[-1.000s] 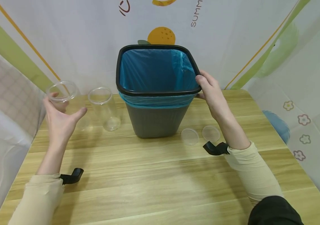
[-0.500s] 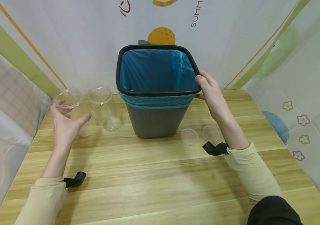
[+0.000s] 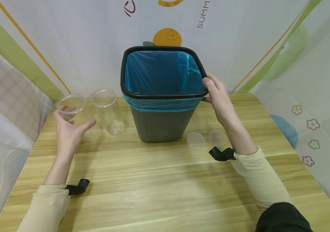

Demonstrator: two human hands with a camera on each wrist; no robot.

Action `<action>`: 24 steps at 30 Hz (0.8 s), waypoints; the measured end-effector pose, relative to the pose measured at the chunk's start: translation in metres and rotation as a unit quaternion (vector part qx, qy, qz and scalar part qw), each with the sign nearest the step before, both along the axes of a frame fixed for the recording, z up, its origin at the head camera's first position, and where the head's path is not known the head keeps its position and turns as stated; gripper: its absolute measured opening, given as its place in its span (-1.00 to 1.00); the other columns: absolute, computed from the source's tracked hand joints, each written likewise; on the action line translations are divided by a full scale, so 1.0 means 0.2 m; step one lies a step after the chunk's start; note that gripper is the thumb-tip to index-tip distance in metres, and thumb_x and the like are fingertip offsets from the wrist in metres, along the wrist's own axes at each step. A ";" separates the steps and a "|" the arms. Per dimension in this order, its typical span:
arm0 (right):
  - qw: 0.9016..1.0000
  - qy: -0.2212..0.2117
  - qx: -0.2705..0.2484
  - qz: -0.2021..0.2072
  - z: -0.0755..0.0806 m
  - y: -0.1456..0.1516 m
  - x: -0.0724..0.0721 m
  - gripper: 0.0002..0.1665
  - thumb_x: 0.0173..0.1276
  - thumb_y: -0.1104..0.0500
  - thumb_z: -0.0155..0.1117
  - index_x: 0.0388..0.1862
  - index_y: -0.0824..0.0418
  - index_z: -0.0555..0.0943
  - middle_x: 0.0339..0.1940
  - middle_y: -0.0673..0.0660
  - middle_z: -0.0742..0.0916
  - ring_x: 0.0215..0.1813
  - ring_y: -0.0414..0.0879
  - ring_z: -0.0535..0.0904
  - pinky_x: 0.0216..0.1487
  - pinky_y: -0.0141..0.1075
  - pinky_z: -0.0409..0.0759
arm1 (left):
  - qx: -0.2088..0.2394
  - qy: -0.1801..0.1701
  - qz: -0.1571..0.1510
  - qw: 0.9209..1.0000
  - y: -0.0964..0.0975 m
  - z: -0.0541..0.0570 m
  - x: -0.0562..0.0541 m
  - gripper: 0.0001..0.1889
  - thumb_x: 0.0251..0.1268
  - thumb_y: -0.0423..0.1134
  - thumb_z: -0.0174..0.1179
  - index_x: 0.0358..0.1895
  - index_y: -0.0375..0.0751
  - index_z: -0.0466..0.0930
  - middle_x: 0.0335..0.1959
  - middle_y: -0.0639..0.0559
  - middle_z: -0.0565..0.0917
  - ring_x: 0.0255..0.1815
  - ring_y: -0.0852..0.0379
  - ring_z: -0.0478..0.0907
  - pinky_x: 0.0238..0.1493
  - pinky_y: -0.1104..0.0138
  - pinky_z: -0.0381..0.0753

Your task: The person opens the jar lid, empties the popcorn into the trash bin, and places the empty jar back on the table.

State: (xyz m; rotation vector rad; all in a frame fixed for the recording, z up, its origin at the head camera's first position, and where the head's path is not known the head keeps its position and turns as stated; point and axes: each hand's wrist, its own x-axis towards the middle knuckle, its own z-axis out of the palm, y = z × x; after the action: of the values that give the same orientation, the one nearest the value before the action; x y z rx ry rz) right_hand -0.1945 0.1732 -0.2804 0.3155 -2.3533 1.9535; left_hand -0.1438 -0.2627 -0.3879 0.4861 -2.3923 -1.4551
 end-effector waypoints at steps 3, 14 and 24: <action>1.000 0.005 -0.012 0.001 -0.01 0.00 0.01 -0.50 0.64 -0.12 -0.10 0.28 0.14 0.56 0.13 0.03 0.63 0.22 -0.10 0.53 0.22 -0.09 0.62 | 0.007 -0.003 -0.003 1.000 -0.01 -0.01 0.00 0.16 0.15 -0.13 0.53 0.64 0.15 -0.20 0.53 0.13 0.30 0.59 0.08 0.22 0.63 0.19 0.21; 1.000 -0.001 -0.013 0.002 -0.03 0.00 0.02 -0.36 0.66 -0.27 -0.20 0.34 0.11 0.54 0.25 0.02 0.61 0.31 -0.08 0.55 0.36 0.07 0.55 | 0.013 0.028 -0.011 0.999 -0.01 -0.01 0.02 0.30 0.10 -0.13 0.57 0.66 0.30 -0.36 0.66 -0.02 0.16 0.67 0.07 0.14 0.66 0.18 0.17; 0.999 0.046 0.014 -0.011 -0.07 0.03 0.05 -0.37 0.68 -0.25 -0.25 0.41 0.04 0.52 0.27 0.08 0.64 0.29 -0.07 0.60 0.15 -0.35 0.70 | 0.018 0.157 0.008 0.987 0.09 0.14 0.10 0.19 0.16 -0.24 0.49 0.69 0.18 -0.24 0.70 0.11 0.04 0.70 0.25 -0.03 0.68 0.38 -0.08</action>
State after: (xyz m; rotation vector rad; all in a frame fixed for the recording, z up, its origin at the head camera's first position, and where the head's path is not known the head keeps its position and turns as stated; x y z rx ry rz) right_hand -0.1854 0.1798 -0.2952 0.3722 -2.3176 1.8563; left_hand -0.1237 -0.2441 -0.3603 0.2598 -2.1140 -1.4504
